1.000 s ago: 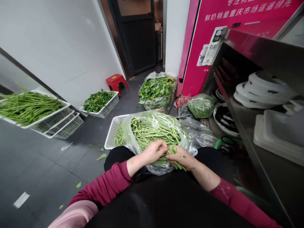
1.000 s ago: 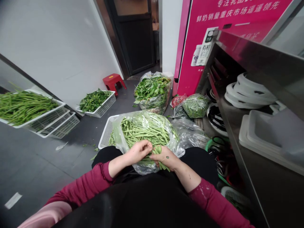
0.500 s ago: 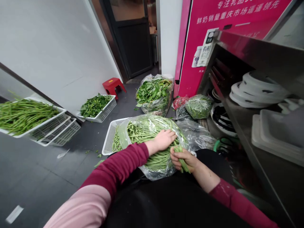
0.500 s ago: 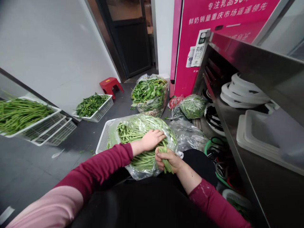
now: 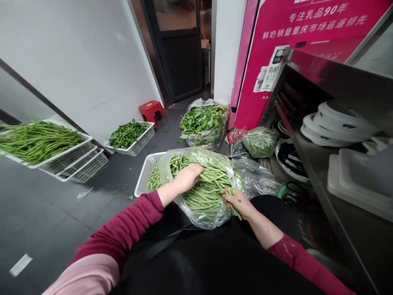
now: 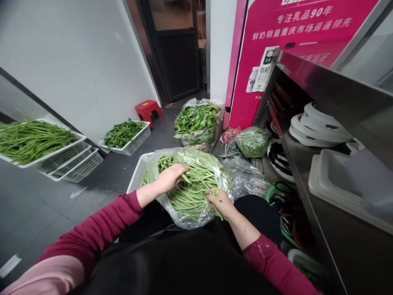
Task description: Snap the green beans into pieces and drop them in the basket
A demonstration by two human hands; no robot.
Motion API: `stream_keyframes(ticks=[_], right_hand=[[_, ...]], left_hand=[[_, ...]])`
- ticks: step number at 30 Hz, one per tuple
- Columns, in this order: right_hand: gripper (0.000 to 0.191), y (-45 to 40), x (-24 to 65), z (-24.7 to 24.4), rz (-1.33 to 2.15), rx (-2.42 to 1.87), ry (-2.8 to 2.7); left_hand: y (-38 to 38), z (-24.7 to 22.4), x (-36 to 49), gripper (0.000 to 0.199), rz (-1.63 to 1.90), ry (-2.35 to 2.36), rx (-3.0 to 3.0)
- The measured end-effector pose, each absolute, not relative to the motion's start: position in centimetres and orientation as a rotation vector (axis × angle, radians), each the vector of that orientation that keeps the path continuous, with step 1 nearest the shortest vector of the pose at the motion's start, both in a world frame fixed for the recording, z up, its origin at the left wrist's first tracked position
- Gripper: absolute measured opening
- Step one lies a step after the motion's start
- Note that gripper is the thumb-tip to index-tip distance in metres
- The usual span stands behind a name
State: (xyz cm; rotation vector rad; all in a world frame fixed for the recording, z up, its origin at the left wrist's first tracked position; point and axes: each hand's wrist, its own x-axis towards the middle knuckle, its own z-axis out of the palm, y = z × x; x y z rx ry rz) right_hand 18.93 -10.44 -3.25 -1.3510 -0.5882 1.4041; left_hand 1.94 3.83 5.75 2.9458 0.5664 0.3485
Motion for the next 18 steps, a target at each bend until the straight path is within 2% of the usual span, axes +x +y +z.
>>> stream_keyframes(ticks=[5, 8, 15, 18], right_hand=[[0.027, -10.5, 17.7, -0.7, 1.353, -1.164, -0.569], [0.027, -10.4, 16.8, 0.9, 1.319, -1.163, -0.625], [0.031, -9.1, 15.5, 3.2, 1.016, -1.292, -0.932], [0.023, -9.4, 15.3, 3.5, 1.221, -1.229, -0.939]], left_hand=[[3.7, 8.5, 0.8, 0.018, 0.944, 0.734, 2.494], [2.7, 10.6, 0.5, 0.015, 1.179, 0.823, 2.101], [1.2, 13.6, 0.0, 0.026, 1.237, 0.725, 1.436], [1.9, 13.0, 0.1, 0.027, 1.239, 0.689, 1.314]])
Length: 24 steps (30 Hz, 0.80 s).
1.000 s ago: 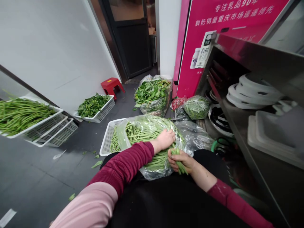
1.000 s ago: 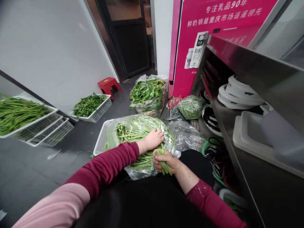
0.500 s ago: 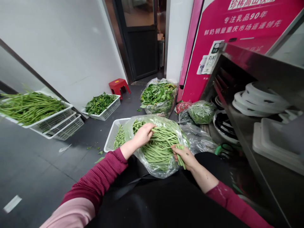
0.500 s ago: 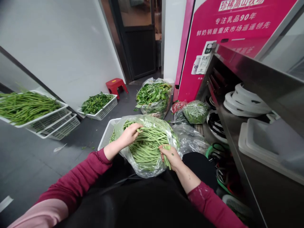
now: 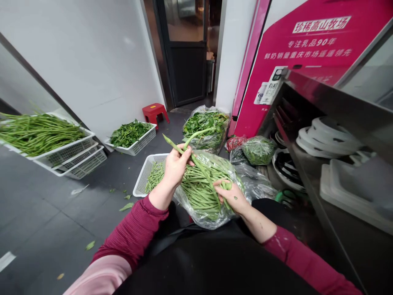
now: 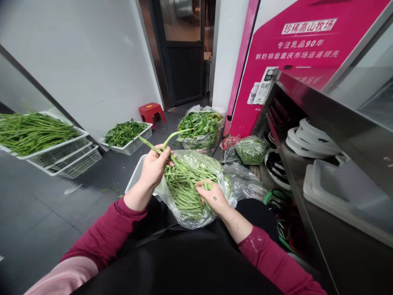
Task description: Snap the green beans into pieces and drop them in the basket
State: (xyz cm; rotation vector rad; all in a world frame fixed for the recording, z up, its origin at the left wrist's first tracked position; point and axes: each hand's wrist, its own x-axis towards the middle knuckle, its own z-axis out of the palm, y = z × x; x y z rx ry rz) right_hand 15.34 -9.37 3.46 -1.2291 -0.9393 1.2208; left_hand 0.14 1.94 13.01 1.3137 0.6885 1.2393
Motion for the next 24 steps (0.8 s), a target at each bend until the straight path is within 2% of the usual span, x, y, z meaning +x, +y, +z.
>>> stream_keyframes(ticks=[4, 6, 17, 24], right_hand=[[0.022, -10.6, 15.5, 2.6, 1.798, -1.024, -0.759], [0.023, -11.1, 15.6, 1.9, 1.930, -0.996, -0.688], [0.022, -11.3, 17.0, 0.4, 1.908, -0.971, -0.526], [0.033, -11.5, 17.9, 0.9, 1.990, -0.799, -0.488]], left_hand=[[4.1, 11.0, 0.2, 0.024, 1.283, 0.748, 1.066], [5.1, 10.0, 0.1, 0.022, 1.281, 0.774, 0.956], [6.9, 7.6, -1.0, 0.029, 1.418, 0.951, 1.011], [7.4, 5.8, -1.6, 0.033, 1.309, 0.859, 0.922]])
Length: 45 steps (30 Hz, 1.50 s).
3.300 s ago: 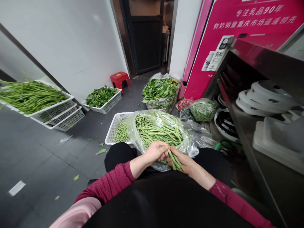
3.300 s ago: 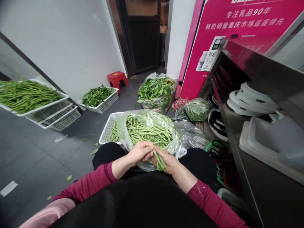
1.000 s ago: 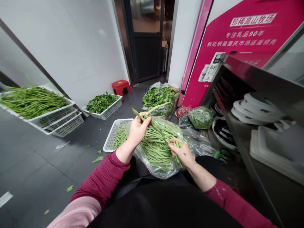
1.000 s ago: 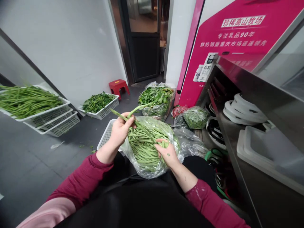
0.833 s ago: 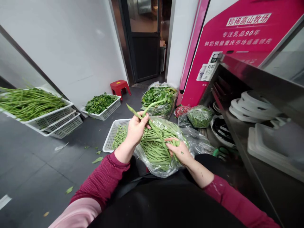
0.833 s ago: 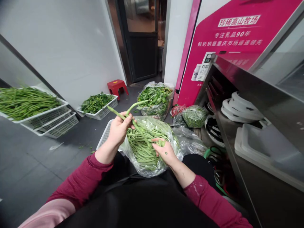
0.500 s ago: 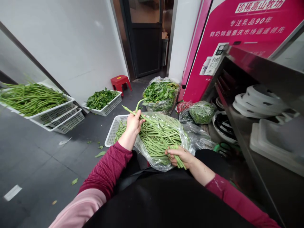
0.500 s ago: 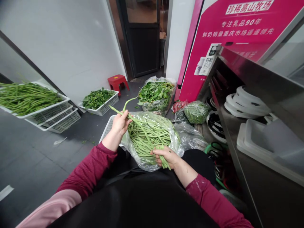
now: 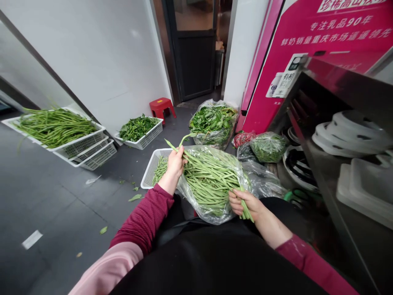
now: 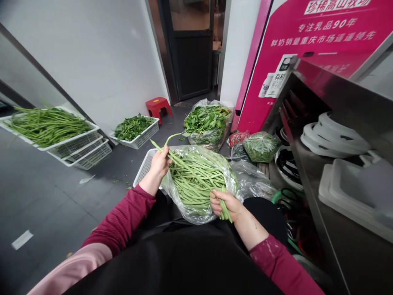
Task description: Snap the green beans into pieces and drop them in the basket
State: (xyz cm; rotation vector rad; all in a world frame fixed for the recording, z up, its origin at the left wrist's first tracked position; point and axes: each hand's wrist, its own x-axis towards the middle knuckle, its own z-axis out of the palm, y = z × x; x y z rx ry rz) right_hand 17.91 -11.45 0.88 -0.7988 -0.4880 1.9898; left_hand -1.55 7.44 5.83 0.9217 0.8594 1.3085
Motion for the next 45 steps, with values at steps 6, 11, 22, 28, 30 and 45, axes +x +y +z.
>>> stream_keyframes(ticks=[6, 11, 22, 28, 30, 45], right_hand=[[0.030, -10.8, 18.1, 0.9, 1.484, -1.191, -0.439], [0.031, -8.7, 19.0, -0.9, 1.255, -1.289, -0.270], [0.038, -8.6, 16.7, -0.9, 1.354, -1.397, -0.567], [0.023, -8.5, 15.5, 1.6, 1.730, -1.111, -0.373], [0.020, -8.4, 15.0, 2.8, 1.843, -0.997, -0.324], [0.018, -9.3, 12.2, 8.7, 2.051, -0.653, -0.442]], left_hand=[[5.9, 7.2, -1.9, 0.027, 1.355, 0.893, 1.235], [1.4, 11.1, -1.5, 0.022, 1.341, 0.793, 1.596], [5.6, 11.4, -2.5, 0.020, 1.040, 0.593, 0.498], [5.2, 10.9, -2.4, 0.021, 0.925, 0.530, 0.357], [5.1, 11.1, -2.4, 0.022, 0.905, 0.496, 0.356], [5.3, 9.7, -1.7, 0.017, 0.975, 0.554, 0.662]])
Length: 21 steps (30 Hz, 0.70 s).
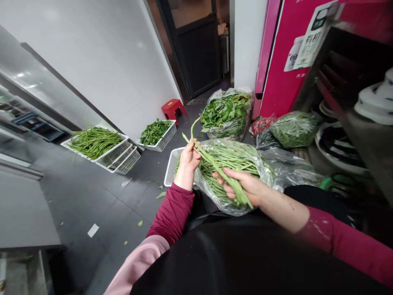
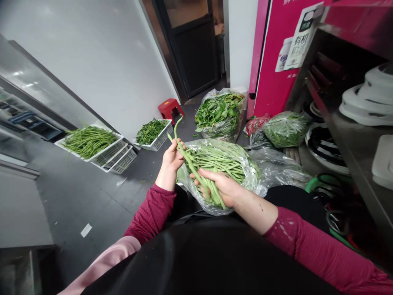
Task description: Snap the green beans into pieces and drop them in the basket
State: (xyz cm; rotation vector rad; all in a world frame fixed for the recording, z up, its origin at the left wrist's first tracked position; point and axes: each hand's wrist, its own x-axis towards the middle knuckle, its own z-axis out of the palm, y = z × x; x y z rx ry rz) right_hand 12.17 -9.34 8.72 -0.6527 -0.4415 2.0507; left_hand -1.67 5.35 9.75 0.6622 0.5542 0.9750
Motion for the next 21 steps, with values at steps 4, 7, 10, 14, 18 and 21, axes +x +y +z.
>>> stream_keyframes(ticks=[4, 7, 10, 14, 18, 21], right_hand=[[0.019, -9.5, 12.9, 7.6, 2.072, -0.566, -0.388], [0.019, -9.8, 13.3, 6.7, 2.079, -0.549, -0.359], [0.018, -10.2, 13.6, 5.8, 2.101, -0.552, -0.345], [0.015, -10.6, 14.1, 5.2, 2.110, -0.596, -0.354], [0.015, -10.4, 14.6, 4.2, 1.950, -0.730, -0.330], [0.014, -9.7, 15.5, 2.5, 1.698, -0.906, -0.213]], left_hand=[[5.1, 9.5, -1.7, 0.015, 0.998, 0.541, 0.855], [4.9, 9.7, -1.9, 0.021, 1.007, 0.493, 0.982], [4.9, 9.9, -2.1, 0.023, 1.004, 0.461, 1.090], [5.1, 9.9, -2.2, 0.027, 0.996, 0.506, 1.196], [4.4, 10.1, -2.1, 0.024, 1.059, 0.614, 1.332], [2.8, 11.1, -2.2, 0.020, 1.130, 0.676, 1.499]])
